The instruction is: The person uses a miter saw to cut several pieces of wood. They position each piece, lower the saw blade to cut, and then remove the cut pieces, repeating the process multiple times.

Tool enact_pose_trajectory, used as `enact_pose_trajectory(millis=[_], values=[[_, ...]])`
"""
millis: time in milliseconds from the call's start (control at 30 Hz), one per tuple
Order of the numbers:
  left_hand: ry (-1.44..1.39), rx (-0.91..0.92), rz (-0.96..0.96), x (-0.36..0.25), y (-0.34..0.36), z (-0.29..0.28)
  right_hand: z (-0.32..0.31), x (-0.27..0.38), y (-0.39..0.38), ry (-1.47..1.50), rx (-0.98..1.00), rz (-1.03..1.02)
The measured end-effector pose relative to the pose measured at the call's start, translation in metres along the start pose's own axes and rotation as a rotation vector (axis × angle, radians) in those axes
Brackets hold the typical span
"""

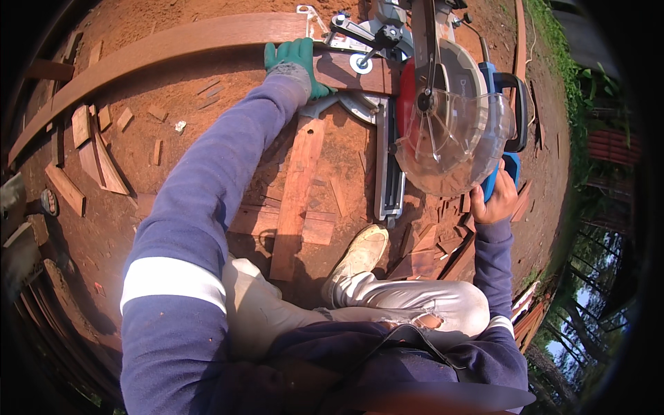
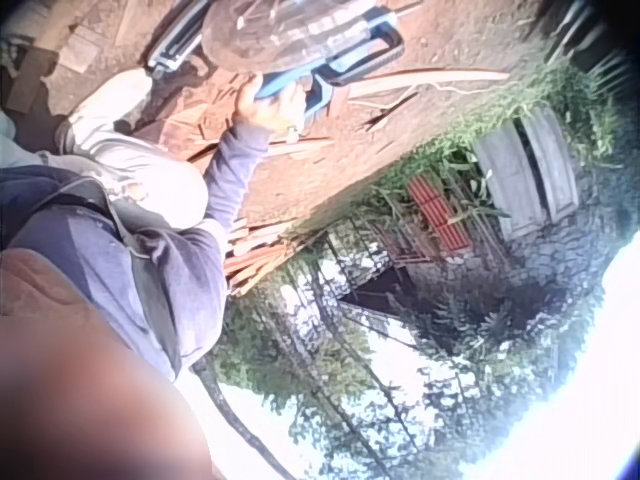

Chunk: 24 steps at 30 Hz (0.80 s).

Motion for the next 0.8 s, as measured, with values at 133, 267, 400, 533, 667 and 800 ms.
enact_pose_trajectory(millis=[133,267,400,533,667,800], values=[[-0.015,-0.016,-0.005,0.0004,-0.0009,-0.0006,0.0029,-0.0006,0.0002,0.003,0.010,0.008],[0.010,-0.012,-0.011,-0.0005,-0.0013,-0.0013,0.0046,-0.0002,0.0003,-0.014,0.010,0.007],[0.005,-0.011,-0.007,-0.0009,-0.0020,-0.0039,0.0060,-0.0008,-0.0002,-0.007,0.020,0.021],[-0.007,0.009,-0.003,-0.0010,-0.0016,-0.0037,0.0076,-0.0016,-0.0002,-0.026,0.029,0.020],[0.000,-0.004,-0.006,-0.0009,-0.0013,-0.0023,0.0074,-0.0020,0.0010,-0.021,0.004,0.005],[-0.013,-0.029,-0.001,-0.0001,-0.0019,-0.0007,0.0086,-0.0021,0.0021,-0.015,0.006,0.002]])
Point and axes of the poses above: each hand's wrist, its own y-axis towards the middle knuckle, its own z-axis out of the palm, x = y × z, the point moved 7 cm from there along y, towards the middle knuckle, and after that the axes turned 14 degrees about y, right-handed, at the moved point
